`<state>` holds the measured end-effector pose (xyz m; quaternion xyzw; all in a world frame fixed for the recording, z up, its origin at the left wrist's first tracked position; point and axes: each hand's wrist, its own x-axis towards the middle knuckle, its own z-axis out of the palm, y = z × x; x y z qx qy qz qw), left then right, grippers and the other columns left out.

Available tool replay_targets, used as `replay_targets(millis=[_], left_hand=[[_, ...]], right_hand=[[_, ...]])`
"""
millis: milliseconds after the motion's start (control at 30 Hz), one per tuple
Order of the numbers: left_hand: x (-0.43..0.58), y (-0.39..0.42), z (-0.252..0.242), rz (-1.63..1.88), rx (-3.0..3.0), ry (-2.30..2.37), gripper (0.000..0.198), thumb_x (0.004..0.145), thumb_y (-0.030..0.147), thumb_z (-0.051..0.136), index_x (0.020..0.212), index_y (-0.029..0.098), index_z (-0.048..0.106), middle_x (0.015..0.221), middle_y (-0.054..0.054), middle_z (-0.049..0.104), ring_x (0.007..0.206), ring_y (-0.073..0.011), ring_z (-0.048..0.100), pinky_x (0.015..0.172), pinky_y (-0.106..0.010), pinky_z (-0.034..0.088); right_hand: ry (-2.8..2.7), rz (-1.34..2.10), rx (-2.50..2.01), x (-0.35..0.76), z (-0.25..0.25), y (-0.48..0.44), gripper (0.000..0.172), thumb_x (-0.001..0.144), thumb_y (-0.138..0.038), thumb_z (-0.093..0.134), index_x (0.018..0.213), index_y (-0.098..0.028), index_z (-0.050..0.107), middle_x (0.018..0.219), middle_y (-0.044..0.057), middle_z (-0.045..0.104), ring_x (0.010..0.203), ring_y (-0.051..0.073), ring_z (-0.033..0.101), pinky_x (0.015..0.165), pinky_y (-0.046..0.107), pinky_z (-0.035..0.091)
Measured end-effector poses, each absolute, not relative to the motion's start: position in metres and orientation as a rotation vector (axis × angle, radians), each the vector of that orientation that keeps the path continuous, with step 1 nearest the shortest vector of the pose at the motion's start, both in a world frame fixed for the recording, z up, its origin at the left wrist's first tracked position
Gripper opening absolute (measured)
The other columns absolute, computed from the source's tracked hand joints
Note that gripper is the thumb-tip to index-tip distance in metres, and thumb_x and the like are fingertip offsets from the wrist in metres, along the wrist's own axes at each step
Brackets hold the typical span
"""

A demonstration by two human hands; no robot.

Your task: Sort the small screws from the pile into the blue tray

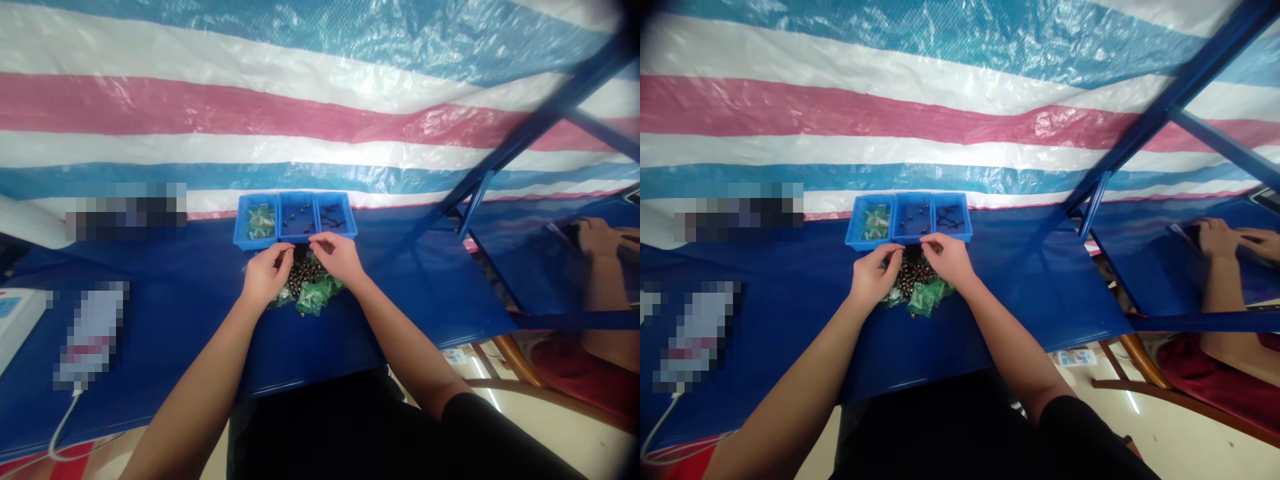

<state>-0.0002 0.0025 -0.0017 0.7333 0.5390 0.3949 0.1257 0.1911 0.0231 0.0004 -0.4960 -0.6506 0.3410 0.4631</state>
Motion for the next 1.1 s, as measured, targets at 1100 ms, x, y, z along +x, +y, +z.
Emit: replay_targets(millis=[1100], left_hand=[[0.001,0.003,-0.003,1.119,2.146,1.588,0.028,0.093,0.037,0.051,0.105,0.02,0.069,0.087,-0.003,0.073,0.073,-0.0143,0.067,0.067,-0.022,0.048]], right_hand=[[-2.376,0.331,-1.242,0.179,-0.005,0.014,0.025,0.091,-0.015,0.046,0.103,-0.019,0.067,0.096,0.006,0.07,0.089,0.02,0.056,0.084,0.031,0.042]])
